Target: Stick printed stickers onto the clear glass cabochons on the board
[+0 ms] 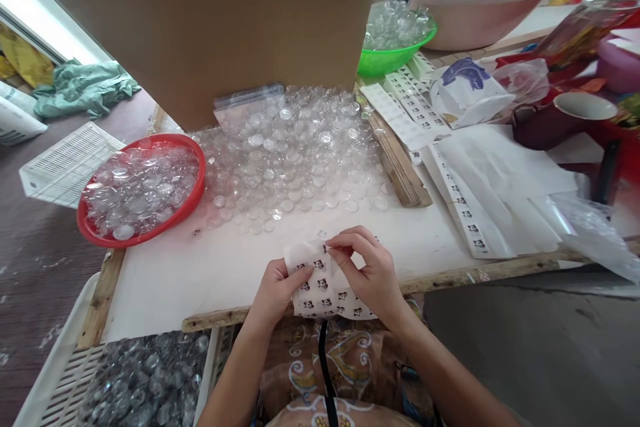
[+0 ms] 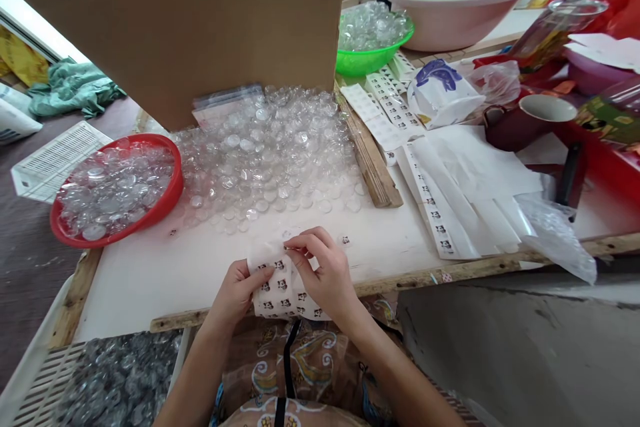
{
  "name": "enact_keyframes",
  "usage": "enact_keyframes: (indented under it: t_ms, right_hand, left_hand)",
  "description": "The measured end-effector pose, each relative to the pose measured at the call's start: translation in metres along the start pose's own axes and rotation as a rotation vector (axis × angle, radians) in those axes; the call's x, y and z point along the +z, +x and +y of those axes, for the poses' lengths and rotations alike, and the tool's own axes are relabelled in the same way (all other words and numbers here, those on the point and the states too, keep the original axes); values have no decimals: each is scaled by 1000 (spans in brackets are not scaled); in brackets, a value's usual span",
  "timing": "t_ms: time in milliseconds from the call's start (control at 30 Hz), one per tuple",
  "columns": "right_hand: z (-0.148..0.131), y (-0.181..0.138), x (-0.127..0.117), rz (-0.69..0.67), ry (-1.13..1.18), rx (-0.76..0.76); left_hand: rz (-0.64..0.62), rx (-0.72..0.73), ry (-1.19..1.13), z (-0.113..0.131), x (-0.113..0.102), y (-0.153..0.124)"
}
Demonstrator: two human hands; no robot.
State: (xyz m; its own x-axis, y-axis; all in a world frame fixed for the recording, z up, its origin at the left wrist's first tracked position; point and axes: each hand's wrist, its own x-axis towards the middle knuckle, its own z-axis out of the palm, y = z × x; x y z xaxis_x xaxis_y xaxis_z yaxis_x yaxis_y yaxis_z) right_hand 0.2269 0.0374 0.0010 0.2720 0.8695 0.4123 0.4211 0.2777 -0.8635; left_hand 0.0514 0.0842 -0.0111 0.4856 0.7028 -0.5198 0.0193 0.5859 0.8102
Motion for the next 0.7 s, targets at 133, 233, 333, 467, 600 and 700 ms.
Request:
enact_keyframes:
  t_ms: [133,233,333,467,600,700]
  right_hand:
    - [5,-1,-5,15,-27,17]
    - [8,-2,-6,-20,-29,24]
    - [9,-2,-6,-62,-23,48]
    - [9,-4,-5,-111,-5,56]
    - [6,-3,-7,-150,3,47]
    - [1,-1,-8,-173,6,45]
  left_hand:
    - [-37,19,3,-1,-3,0]
    - [-70,21,18,0,-4,0]
    - [-83,23,50,1,-4,-1]
    - [-85,43,110,3,-4,-3]
    - [-80,52,149,5,-4,-4]
    - [-71,46,210,7,-3,-3]
